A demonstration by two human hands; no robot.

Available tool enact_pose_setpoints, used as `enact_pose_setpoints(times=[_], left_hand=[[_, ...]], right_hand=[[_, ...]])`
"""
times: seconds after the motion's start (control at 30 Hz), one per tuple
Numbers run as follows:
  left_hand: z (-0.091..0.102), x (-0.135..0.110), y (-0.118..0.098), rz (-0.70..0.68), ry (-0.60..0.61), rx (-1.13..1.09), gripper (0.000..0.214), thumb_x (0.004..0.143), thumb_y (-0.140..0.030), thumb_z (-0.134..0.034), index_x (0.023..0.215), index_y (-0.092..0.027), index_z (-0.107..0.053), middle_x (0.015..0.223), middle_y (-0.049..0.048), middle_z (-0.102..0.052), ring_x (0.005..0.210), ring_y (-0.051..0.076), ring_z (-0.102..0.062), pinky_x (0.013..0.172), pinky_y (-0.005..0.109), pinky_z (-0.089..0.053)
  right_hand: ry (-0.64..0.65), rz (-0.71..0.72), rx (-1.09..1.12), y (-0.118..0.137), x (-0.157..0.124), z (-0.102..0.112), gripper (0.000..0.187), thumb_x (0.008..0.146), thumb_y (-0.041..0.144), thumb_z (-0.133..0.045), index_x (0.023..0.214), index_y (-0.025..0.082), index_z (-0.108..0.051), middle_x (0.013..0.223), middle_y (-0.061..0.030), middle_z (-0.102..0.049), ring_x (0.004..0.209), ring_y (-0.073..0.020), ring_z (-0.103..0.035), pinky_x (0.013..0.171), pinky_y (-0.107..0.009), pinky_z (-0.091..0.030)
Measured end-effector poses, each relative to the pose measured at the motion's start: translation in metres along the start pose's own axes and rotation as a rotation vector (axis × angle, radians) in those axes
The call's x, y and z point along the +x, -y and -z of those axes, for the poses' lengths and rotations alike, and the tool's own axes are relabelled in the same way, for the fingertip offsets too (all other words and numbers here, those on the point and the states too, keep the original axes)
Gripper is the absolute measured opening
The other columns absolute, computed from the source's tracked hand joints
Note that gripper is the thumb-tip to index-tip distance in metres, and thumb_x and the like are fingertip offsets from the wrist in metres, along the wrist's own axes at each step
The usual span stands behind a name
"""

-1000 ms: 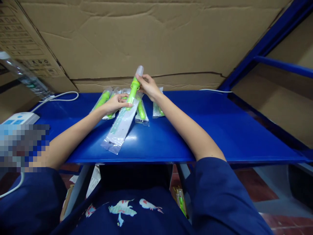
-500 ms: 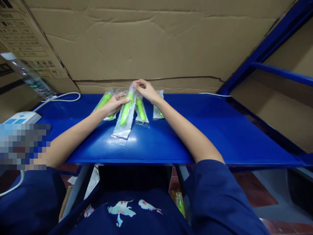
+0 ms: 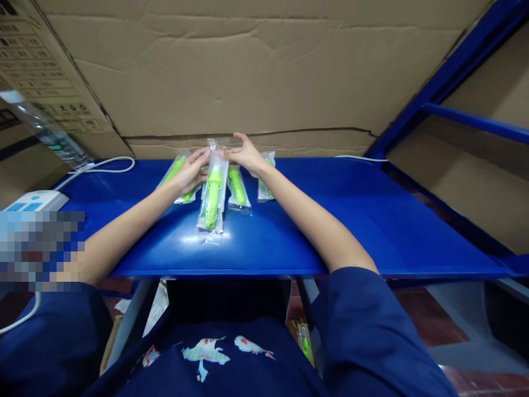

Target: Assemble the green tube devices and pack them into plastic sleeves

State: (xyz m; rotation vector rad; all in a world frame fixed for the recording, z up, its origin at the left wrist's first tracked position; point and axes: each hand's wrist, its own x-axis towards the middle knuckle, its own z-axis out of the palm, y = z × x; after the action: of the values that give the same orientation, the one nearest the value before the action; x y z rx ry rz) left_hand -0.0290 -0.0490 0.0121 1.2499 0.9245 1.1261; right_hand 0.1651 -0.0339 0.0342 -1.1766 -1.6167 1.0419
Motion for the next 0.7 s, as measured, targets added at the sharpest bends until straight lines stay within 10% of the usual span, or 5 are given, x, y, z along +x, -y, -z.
enact_pose_setpoints(times=[0.33,0.7], left_hand=[[0.011,0.008,0.003,-0.168,-0.046,-0.014,0.024,0.079,-0.013,-0.07,0.102,-0.019,-0.072,0.11,0.0037,-0.074,0.095,0.016,-0.072,0.088,0.032,-0.061],[0.014,0.015,0.008,-0.207,-0.116,0.012,0.011,0.088,-0.026,-0.07,0.082,-0.017,-0.069,0.093,0.0043,-0.074,0.084,0.015,-0.072,0.075,0.026,-0.061]], right_hand=[[0.164,0.052,0.391,-0.018,0.012,-0.002,0.014,0.077,0.01,-0.078,0.088,0.017,-0.073,0.091,-0.002,-0.074,0.087,-0.0139,-0.069,0.088,-0.031,-0.06],[0.148,0.019,0.398,-0.008,0.008,-0.008,0.02,0.094,0.026,-0.074,0.078,0.017,-0.066,0.087,-0.0051,-0.068,0.086,-0.014,-0.065,0.087,-0.028,-0.058]])
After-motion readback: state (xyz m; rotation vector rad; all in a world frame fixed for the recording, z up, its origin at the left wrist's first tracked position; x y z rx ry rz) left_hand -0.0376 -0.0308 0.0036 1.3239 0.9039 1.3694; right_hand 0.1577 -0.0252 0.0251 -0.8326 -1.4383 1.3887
